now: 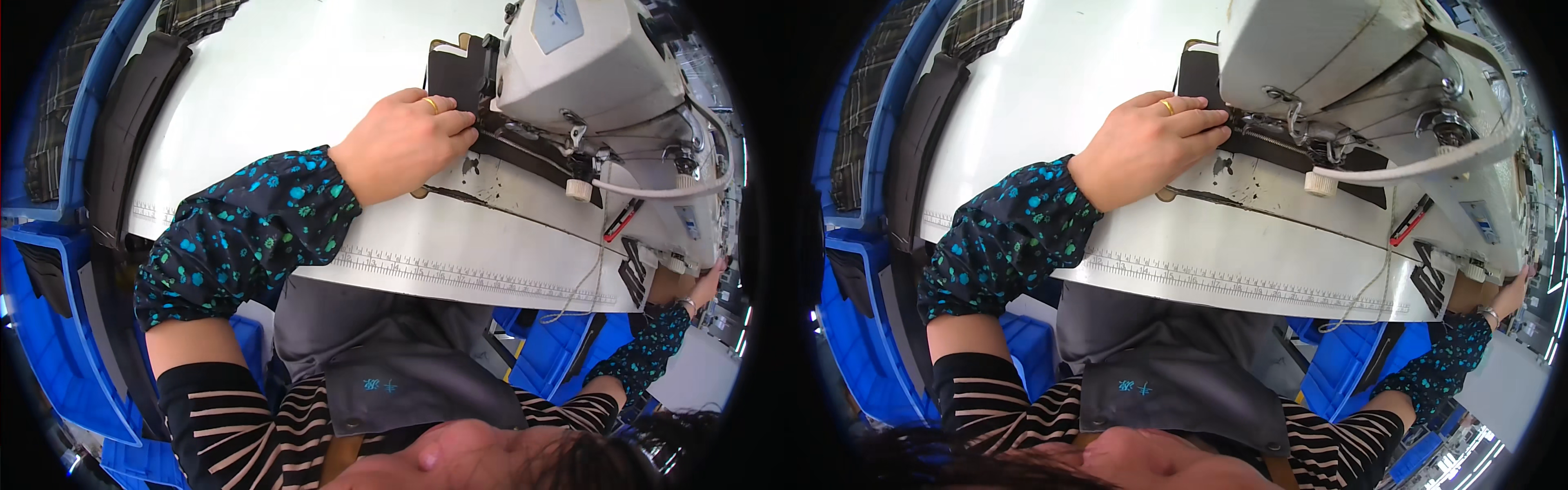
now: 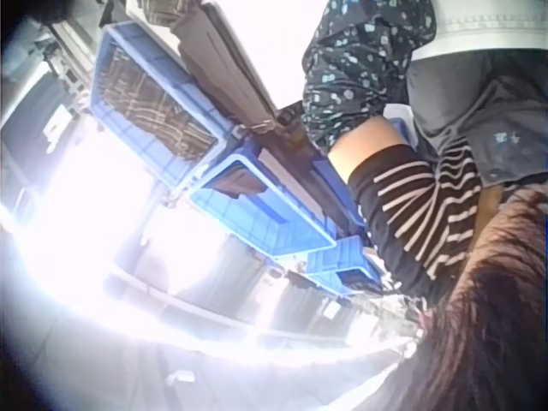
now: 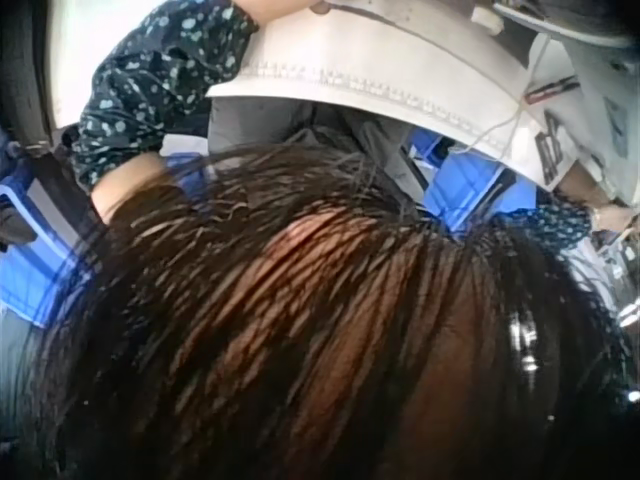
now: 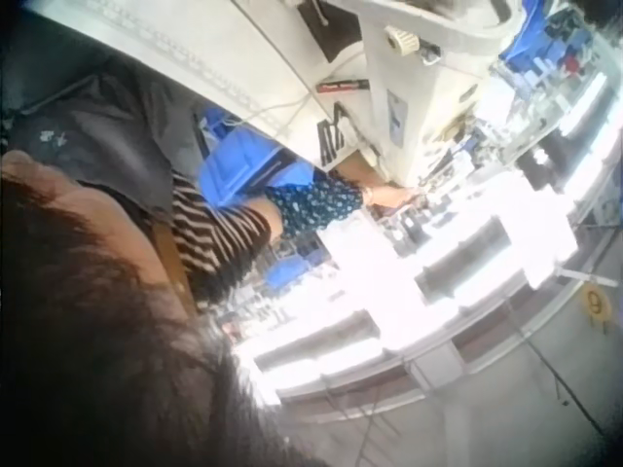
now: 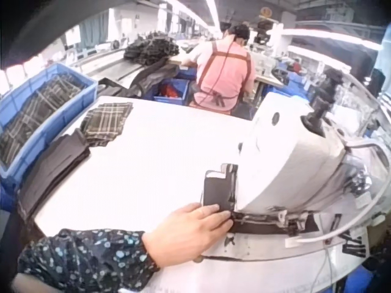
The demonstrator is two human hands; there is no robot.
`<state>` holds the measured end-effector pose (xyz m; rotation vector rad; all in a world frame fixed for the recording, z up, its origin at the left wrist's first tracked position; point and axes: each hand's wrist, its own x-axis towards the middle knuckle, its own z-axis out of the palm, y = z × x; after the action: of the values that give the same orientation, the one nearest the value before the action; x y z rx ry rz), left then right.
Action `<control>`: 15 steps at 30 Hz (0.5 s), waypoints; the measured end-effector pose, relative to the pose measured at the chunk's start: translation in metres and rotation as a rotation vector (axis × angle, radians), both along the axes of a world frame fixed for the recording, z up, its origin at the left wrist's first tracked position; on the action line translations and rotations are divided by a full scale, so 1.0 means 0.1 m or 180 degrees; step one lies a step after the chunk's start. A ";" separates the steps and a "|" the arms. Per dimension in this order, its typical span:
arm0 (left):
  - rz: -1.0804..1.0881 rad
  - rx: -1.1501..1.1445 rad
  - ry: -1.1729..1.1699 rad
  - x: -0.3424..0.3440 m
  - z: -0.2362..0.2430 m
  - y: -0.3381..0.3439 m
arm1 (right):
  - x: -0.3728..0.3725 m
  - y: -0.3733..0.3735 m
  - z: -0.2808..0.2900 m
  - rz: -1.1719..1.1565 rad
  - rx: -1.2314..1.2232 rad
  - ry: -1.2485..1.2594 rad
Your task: The person operates an industrial sewing machine to attach a zipper to a piece of dark fabric. They align the zipper with the fabric edge, guide the material under the presser foot, and sew along the zipper teeth. The person handles the fabric and zipper with both hands, adjusting the position as needed to ensure a straight stitch.
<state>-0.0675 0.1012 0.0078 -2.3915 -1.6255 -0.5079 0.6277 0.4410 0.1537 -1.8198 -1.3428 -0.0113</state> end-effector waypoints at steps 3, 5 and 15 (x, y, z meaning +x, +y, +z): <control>-0.0073 0.0076 -0.0240 0.00 -0.06 0.05 | 0.28 -0.10 0.08 -0.0169 0.0302 -0.0277; -0.0031 -0.0123 -0.0147 0.02 0.02 0.03 | 0.21 -0.15 -0.22 -0.0041 0.0616 -0.0100; -0.0009 -0.0276 -0.0147 0.03 0.04 0.02 | 0.38 -0.30 -0.59 0.0094 0.0665 -0.1468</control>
<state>-0.0644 0.1031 0.0121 -2.4619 -1.6970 -0.5068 0.6660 0.4110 0.0945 -1.6762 -1.6134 -0.5649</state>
